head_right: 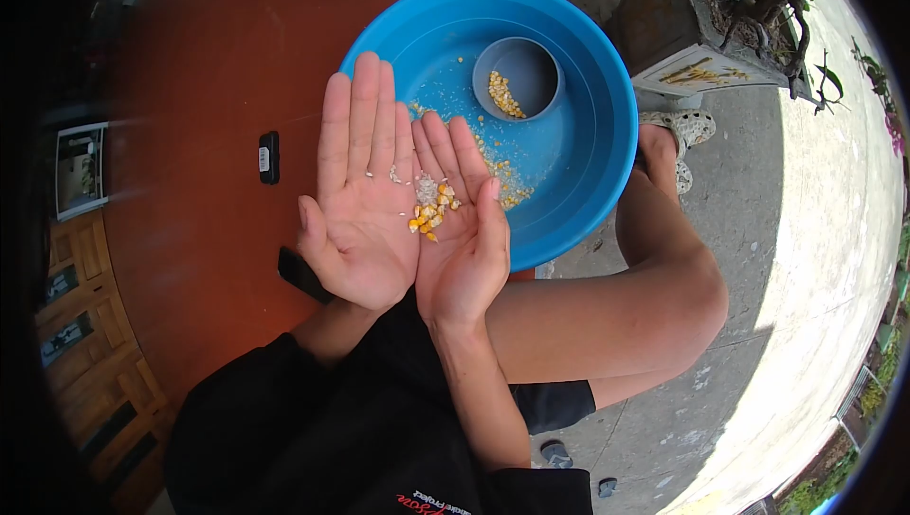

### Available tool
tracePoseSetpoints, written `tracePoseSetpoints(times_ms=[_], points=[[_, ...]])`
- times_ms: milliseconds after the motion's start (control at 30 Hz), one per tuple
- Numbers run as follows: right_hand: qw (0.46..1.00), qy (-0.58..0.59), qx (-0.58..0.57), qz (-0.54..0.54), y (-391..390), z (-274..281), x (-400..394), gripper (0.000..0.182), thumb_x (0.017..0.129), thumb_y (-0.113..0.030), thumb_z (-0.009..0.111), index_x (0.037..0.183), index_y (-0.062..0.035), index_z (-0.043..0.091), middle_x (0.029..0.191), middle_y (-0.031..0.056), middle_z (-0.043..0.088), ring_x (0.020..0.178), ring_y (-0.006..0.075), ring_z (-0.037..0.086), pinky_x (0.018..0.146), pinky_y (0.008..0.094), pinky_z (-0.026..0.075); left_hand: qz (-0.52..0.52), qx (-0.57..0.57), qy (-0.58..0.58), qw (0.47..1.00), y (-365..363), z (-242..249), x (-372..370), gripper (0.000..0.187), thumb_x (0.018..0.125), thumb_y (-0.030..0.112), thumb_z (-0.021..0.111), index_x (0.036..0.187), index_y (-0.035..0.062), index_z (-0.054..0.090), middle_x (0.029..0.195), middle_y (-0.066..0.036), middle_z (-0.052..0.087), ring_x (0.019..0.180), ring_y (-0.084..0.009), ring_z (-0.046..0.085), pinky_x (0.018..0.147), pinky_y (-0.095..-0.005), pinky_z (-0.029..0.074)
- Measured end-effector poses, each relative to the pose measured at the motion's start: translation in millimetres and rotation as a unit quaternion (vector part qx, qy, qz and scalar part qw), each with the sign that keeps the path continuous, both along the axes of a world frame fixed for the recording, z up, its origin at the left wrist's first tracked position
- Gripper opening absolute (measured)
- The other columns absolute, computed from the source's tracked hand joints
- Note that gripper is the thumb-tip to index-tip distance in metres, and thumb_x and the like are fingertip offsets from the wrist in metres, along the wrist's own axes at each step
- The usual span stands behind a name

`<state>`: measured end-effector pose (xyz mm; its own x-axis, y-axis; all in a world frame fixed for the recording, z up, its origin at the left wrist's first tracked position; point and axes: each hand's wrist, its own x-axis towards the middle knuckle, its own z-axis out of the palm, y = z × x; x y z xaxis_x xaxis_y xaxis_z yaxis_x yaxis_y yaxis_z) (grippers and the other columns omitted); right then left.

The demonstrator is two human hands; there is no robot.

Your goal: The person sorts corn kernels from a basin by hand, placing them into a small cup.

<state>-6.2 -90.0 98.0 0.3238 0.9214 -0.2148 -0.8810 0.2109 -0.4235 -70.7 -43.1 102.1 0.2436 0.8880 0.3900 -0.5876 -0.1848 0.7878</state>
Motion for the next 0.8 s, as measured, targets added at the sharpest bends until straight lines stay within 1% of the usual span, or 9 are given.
tracePoseSetpoints(times_ms=[200, 300, 400, 467, 533, 600, 633, 733, 800], points=[[0.998, 0.045, -0.039, -0.019, 2.1, 5.8, 2.5, 0.065, 0.119, -0.034, 0.032, 0.165, 0.0110, 0.031, 0.171, 0.0315, 0.036, 0.162, 0.0412, 0.034, 0.136, 0.0501, 0.027, 0.091, -0.050, -0.010, 0.995, 4.3, -8.1, -3.7, 0.083, 0.114, 0.053, 0.025, 0.174, -0.0030, 0.014, 0.182, -0.025, 0.015, 0.171, -0.0365, 0.008, 0.138, -0.0494, 0.004], [0.998, 0.031, -0.040, -0.039, 2.3, 6.9, 5.9, 0.063, 0.119, -0.032, 0.034, 0.165, 0.0110, 0.032, 0.170, 0.0317, 0.038, 0.161, 0.0413, 0.035, 0.136, 0.0497, 0.029, 0.105, -0.020, 0.218, 0.970, 11.5, -18.8, -14.3, 0.076, 0.117, 0.048, 0.022, 0.171, -0.0063, 0.023, 0.179, -0.026, 0.024, 0.169, -0.0385, 0.013, 0.137, -0.0497, 0.009], [0.998, -0.001, -0.042, -0.050, 1.2, 7.8, 8.2, 0.064, 0.119, -0.033, 0.033, 0.164, 0.0112, 0.033, 0.169, 0.0321, 0.040, 0.160, 0.0420, 0.037, 0.135, 0.0501, 0.030, 0.115, 0.010, 0.436, 0.893, 16.5, -25.4, -22.7, 0.072, 0.120, 0.043, 0.020, 0.167, -0.0095, 0.031, 0.175, -0.026, 0.034, 0.168, -0.0405, 0.018, 0.137, -0.0500, 0.014], [0.997, -0.039, -0.035, -0.053, 0.4, 7.5, 9.0, 0.066, 0.119, -0.036, 0.033, 0.164, 0.0116, 0.034, 0.168, 0.0325, 0.041, 0.159, 0.0425, 0.040, 0.135, 0.0504, 0.031, 0.042, -0.135, 0.277, 0.950, 12.6, -22.5, -15.8, 0.073, 0.119, 0.045, 0.021, 0.167, -0.0096, 0.033, 0.175, -0.024, 0.035, 0.168, -0.0380, 0.020, 0.136, -0.0476, 0.016], [0.994, -0.091, -0.019, -0.048, -1.7, 6.1, 7.7, 0.068, 0.119, -0.039, 0.031, 0.163, 0.0122, 0.036, 0.166, 0.0329, 0.044, 0.158, 0.0428, 0.042, 0.134, 0.0506, 0.032, -0.021, -0.233, 0.157, 0.959, 3.1, -16.0, -6.6, 0.074, 0.119, 0.046, 0.022, 0.166, -0.0090, 0.034, 0.175, -0.022, 0.037, 0.167, -0.0355, 0.023, 0.136, -0.0457, 0.018], [0.981, -0.191, -0.003, -0.044, -1.9, 0.0, 7.2, 0.074, 0.118, -0.046, 0.030, 0.163, 0.0124, 0.037, 0.166, 0.0333, 0.044, 0.157, 0.0429, 0.043, 0.133, 0.0504, 0.032, -0.073, -0.278, 0.084, 0.954, -3.4, -7.2, 2.6, 0.074, 0.118, 0.047, 0.023, 0.166, -0.0077, 0.036, 0.174, -0.022, 0.039, 0.167, -0.0329, 0.026, 0.136, -0.0443, 0.019], [0.970, -0.241, 0.002, -0.044, -3.2, -1.6, 7.6, 0.077, 0.118, -0.049, 0.029, 0.163, 0.0125, 0.038, 0.165, 0.0335, 0.045, 0.156, 0.0430, 0.044, 0.132, 0.0503, 0.032, -0.138, -0.327, -0.002, 0.935, -4.8, -4.9, 3.4, 0.073, 0.117, 0.047, 0.018, 0.168, -0.0035, 0.034, 0.176, -0.022, 0.034, 0.166, -0.0357, 0.028, 0.136, -0.0469, 0.021], [0.950, -0.309, 0.015, -0.043, -6.3, 3.5, 10.6, 0.087, 0.116, -0.059, 0.025, 0.163, 0.0125, 0.038, 0.166, 0.0332, 0.045, 0.157, 0.0430, 0.043, 0.133, 0.0496, 0.028, -0.210, -0.392, -0.162, 0.881, -5.2, -5.2, 6.8, 0.072, 0.117, 0.044, 0.016, 0.170, -0.0030, 0.029, 0.177, -0.022, 0.031, 0.167, -0.0358, 0.025, 0.138, -0.0472, 0.019], [0.943, -0.323, 0.067, -0.051, -3.8, -3.8, 9.4, 0.089, 0.114, -0.061, 0.026, 0.164, 0.0112, 0.038, 0.167, 0.0322, 0.043, 0.159, 0.0426, 0.040, 0.133, 0.0498, 0.025, -0.210, -0.399, -0.166, 0.877, -6.2, -8.7, 6.6, 0.070, 0.117, 0.043, 0.017, 0.171, -0.0023, 0.027, 0.178, -0.022, 0.030, 0.167, -0.0363, 0.024, 0.138, -0.0473, 0.019]])
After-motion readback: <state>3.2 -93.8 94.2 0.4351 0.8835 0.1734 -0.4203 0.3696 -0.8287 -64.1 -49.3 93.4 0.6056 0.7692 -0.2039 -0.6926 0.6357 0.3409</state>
